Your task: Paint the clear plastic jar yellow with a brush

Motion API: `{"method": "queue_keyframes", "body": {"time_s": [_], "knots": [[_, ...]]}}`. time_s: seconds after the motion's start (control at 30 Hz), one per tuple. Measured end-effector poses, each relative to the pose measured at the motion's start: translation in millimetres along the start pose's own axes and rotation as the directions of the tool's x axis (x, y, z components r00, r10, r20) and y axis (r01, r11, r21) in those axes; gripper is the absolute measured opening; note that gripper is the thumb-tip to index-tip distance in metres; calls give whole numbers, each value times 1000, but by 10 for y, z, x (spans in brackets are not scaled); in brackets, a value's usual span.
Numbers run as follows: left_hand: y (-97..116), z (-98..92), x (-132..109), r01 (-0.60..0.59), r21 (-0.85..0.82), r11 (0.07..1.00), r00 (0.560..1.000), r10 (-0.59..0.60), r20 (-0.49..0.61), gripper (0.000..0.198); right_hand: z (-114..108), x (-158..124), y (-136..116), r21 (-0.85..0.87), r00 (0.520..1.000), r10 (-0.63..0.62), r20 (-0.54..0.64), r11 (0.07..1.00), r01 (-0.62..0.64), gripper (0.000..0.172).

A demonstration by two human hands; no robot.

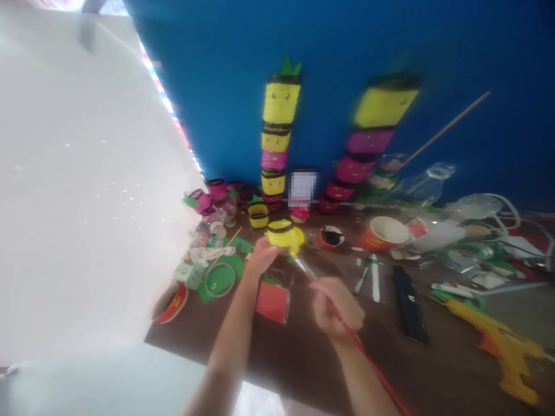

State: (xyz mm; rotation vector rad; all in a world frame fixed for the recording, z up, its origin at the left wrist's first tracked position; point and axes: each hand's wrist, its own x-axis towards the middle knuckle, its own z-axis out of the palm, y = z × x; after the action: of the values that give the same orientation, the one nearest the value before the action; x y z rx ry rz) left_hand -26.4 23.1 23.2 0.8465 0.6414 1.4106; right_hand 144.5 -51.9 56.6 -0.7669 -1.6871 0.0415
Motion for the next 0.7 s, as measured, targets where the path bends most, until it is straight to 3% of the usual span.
{"method": "queue_keyframes", "body": {"time_s": [0.3, 0.5, 0.7], "knots": [[-5, -4, -4, -10, 0, 1000, 1000, 10, 2, 49, 9, 20, -2, -22, 1000, -12, 7, 1000, 12, 22], [-26, -24, 2, -47, -28, 999, 997, 49, 59, 42, -4, 26, -12, -20, 1000, -8, 17, 1000, 9, 22], [-57, -49, 7, -25, -48, 999, 1000, 25, 0, 40, -18, 52, -37, -21, 1000, -4, 16, 1000, 5, 23]]}}
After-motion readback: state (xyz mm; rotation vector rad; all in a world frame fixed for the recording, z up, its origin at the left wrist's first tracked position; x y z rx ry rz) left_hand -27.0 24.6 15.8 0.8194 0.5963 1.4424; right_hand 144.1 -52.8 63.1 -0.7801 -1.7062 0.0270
